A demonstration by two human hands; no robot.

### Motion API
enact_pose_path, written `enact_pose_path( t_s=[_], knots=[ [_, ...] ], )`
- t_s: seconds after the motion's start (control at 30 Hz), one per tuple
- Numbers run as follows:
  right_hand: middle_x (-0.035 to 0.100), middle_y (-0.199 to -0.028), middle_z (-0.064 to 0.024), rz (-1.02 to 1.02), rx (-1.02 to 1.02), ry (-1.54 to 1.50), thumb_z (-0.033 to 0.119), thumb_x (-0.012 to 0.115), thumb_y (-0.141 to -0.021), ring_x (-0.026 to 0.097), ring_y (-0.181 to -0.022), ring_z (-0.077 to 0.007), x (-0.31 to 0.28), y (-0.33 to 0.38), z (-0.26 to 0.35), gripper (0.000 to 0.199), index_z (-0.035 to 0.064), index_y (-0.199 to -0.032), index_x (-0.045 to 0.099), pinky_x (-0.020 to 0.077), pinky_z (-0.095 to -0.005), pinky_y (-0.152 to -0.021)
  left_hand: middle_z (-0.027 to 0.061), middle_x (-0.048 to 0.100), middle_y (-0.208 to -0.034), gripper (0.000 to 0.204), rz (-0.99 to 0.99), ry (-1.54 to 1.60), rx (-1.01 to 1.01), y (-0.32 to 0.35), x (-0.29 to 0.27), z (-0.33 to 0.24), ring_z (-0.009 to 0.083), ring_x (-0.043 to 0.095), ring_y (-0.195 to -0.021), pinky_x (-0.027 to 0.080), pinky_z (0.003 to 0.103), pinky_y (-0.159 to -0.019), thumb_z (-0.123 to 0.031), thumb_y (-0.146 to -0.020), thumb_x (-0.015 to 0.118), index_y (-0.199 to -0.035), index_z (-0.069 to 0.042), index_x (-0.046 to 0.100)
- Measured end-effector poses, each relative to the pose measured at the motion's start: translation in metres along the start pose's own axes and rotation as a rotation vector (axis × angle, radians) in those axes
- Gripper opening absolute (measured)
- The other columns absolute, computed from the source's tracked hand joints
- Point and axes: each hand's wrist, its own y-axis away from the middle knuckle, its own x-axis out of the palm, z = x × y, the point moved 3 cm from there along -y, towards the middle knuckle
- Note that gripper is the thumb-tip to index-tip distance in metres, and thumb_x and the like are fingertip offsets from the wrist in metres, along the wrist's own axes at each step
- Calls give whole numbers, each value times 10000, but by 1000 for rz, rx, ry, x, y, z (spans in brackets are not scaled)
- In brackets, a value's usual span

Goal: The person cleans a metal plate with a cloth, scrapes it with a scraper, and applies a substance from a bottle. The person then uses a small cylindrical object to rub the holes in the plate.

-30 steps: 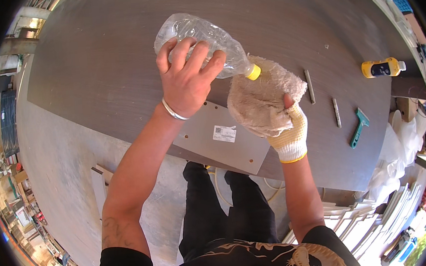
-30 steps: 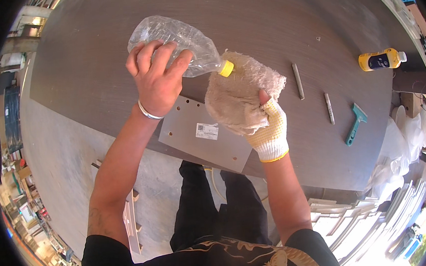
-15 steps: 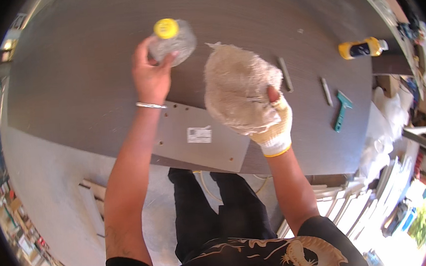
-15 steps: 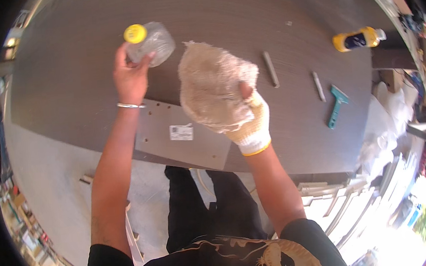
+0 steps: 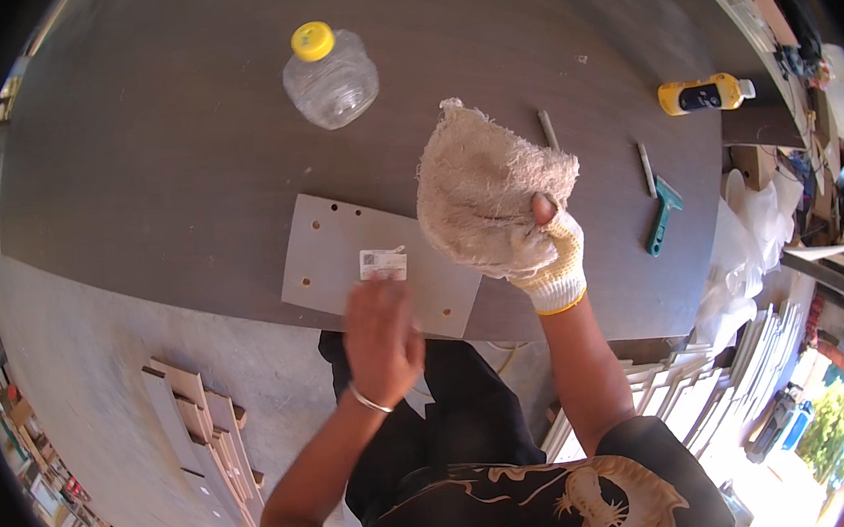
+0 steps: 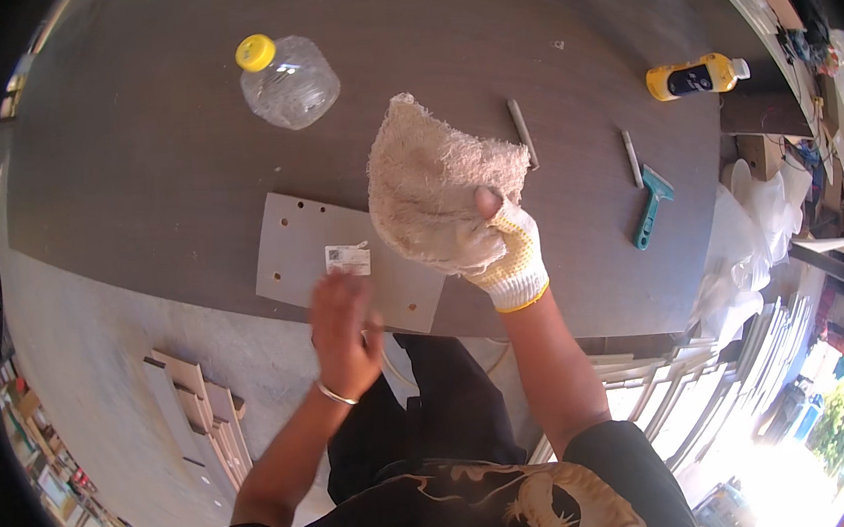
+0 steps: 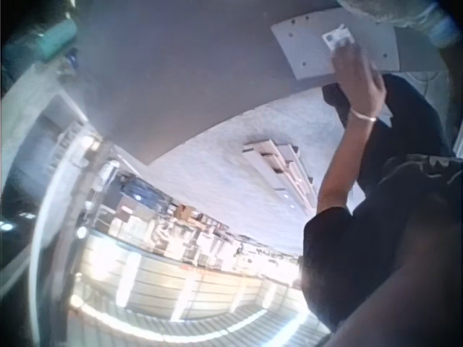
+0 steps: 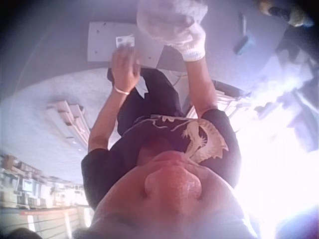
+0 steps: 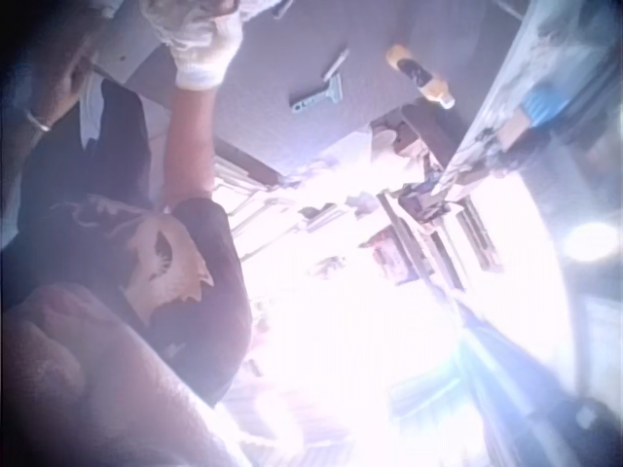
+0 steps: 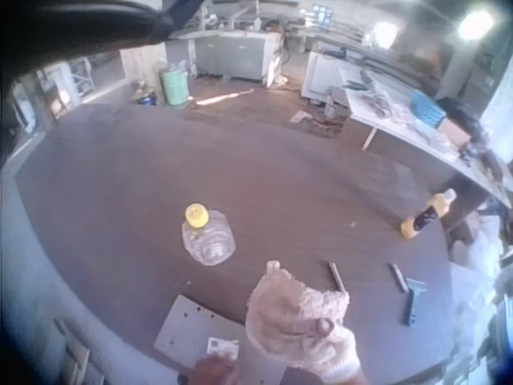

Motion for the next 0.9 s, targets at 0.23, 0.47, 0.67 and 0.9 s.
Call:
enact_pose_path(
  t_s=[0.23, 0.47, 0.67, 0.9],
  knots=[
    [659, -1296, -208, -151, -141, 462, 109, 615, -1038, 698, -989, -302, 21, 0, 2, 428, -39, -1433, 538, 605, -436, -862, 187, 395, -1711, 695, 186, -4, -55, 24, 52, -28, 401, 321, -1607, 209, 609, -1312, -294, -987, 694, -1596, -42, 473],
    [670, -1425, -166, 296, -257, 1703, 11, 669, -908, 634, -1290, -321, 81, -20, -87, 552, -1, -1458, 631, 495, -412, -1093, 136, 388, -1725, 664, 314, -136, -26, 28, 73, -21, 337, 268, -1638, 125, 528, -1351, -457, -1045, 576, -1591, -83, 516],
    [600, -1500, -170, 1036, -607, 2289, 283, 738, -918, 466, -1478, -408, 114, -25, -182, 550, 40, -1405, 653, 293, -557, -1267, 114, 510, -1604, 604, 49, 361, -105, 24, 76, -15, 310, 425, -1542, 279, 473, -1320, -379, -1046, 586, -1564, -82, 492],
    [612, -1431, -93, 1106, -693, 2276, 230, 696, -874, 469, -1421, -386, 137, -28, -186, 435, 118, -1293, 695, 356, -528, -1235, 76, 502, -1631, 594, 261, 24, -34, 30, 87, -16, 293, 430, -1542, 289, 487, -1305, -376, -1072, 579, -1589, -101, 478]
  ],
)
